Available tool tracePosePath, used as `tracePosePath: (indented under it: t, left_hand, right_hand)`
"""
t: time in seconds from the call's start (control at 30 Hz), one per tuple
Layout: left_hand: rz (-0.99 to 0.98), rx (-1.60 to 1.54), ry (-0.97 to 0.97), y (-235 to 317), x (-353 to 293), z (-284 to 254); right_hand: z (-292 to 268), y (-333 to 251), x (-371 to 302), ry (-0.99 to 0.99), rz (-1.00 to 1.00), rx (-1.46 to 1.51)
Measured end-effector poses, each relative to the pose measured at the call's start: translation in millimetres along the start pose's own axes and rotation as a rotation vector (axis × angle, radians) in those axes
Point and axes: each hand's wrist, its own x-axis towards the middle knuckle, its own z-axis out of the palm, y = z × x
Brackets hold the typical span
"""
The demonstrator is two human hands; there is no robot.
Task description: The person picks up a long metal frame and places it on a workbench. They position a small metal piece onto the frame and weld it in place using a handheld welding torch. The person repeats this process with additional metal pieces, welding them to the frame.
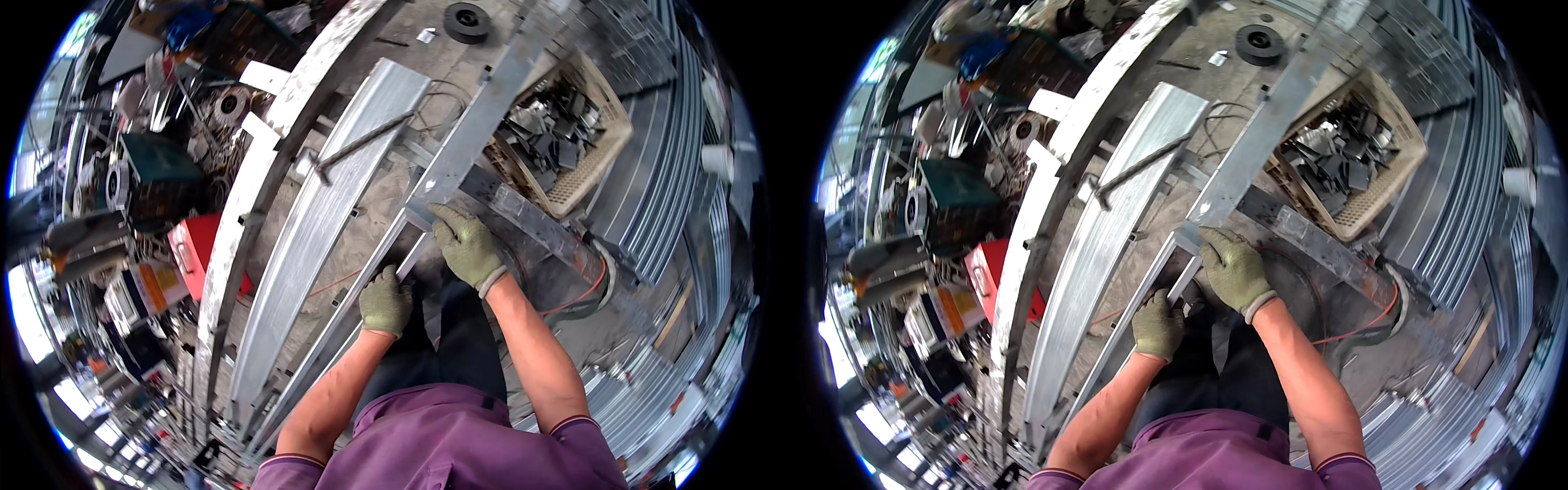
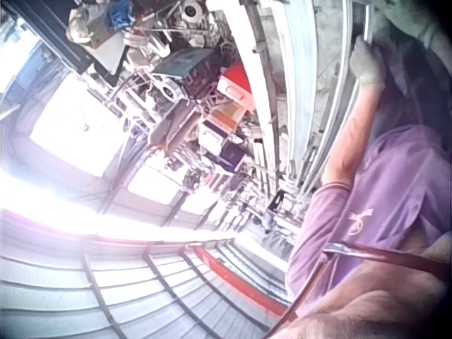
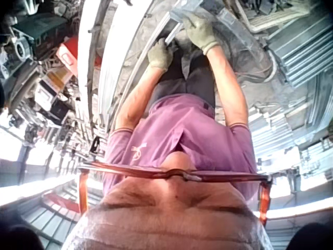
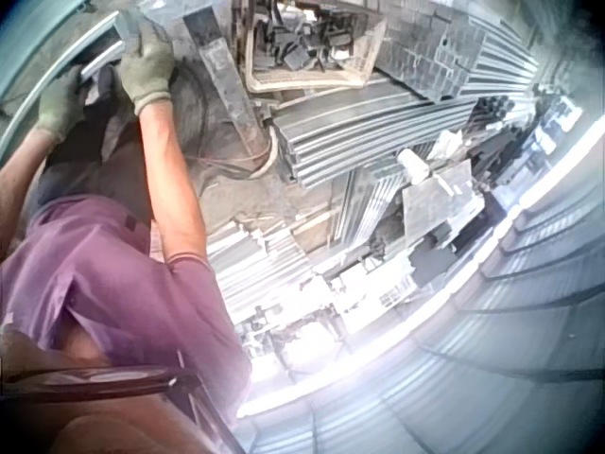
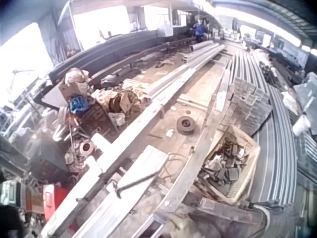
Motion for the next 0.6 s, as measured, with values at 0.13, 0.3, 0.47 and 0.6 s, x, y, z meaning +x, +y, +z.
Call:
tracePosePath:
  t: [0.13,0.3,0.47,0.6]
  left_hand:
    - [-0.007,-0.019,-0.026,0,-2,1]
    - [-0.001,0.027,-0.024,2,-2,3]
    - [0.010,-0.145,-0.002,8,-3,-13]
    - [0.262,-0.323,0.317,10,-2,-64]
  right_hand:
    - [13,3,17,-0.189,0.130,0.041]
    - [11,-10,16,-0.222,0.283,0.122]
    - [1,-8,24,-0.326,0.364,0.133]
    - [-1,-3,28,-0.340,0.282,0.102]
